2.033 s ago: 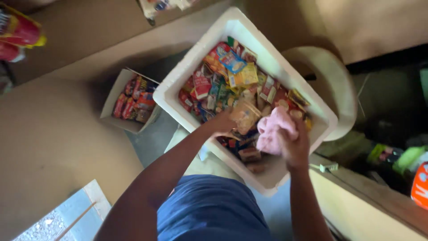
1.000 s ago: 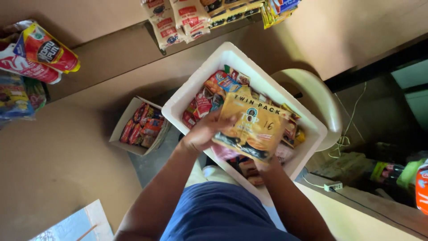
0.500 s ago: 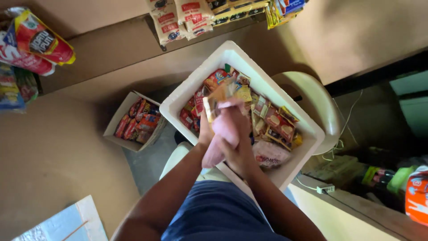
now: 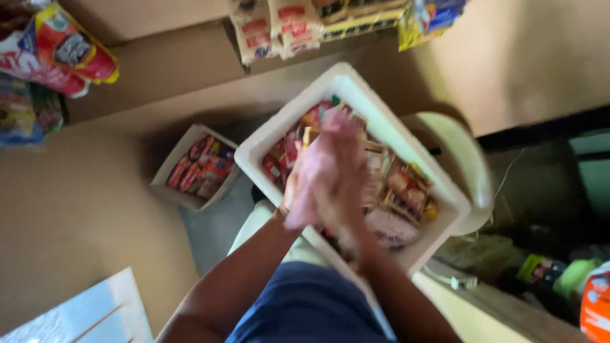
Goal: Organizing and stocking various packaged food items onto grocery store shelves.
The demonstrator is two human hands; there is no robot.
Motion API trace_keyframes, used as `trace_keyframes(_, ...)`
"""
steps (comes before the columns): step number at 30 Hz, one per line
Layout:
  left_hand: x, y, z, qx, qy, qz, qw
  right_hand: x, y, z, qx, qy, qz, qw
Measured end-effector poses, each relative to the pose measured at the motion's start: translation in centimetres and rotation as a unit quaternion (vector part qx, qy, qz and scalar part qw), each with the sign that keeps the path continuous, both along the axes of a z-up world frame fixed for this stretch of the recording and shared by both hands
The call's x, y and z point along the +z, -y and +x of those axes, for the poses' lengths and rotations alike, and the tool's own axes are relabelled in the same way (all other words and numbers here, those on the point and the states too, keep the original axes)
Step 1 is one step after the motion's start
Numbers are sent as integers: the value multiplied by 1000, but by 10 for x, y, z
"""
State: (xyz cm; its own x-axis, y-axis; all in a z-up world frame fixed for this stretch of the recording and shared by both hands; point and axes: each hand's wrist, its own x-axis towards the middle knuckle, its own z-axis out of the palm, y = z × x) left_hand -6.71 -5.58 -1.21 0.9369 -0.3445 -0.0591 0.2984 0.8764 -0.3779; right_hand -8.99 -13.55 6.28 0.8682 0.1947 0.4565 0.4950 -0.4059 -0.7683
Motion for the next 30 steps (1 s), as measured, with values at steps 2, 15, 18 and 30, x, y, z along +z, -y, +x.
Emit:
trace_keyframes(2, -27, -5, -24, -34, 211, 50, 976, -3, 13, 7, -87, -94, 39, 991)
trace_keyframes(15, 36, -20, -21, -161, 103, 15, 981, -38, 66, 11, -171, -37, -37, 984)
trace_keyframes(18, 61, -24, -19, -124, 77, 206, 968, -50, 113, 10, -270, -20, -117, 955)
trace_keyframes(30, 49, 11, -19, -73, 132, 546, 824, 11, 74, -23, -70, -335, 74, 937)
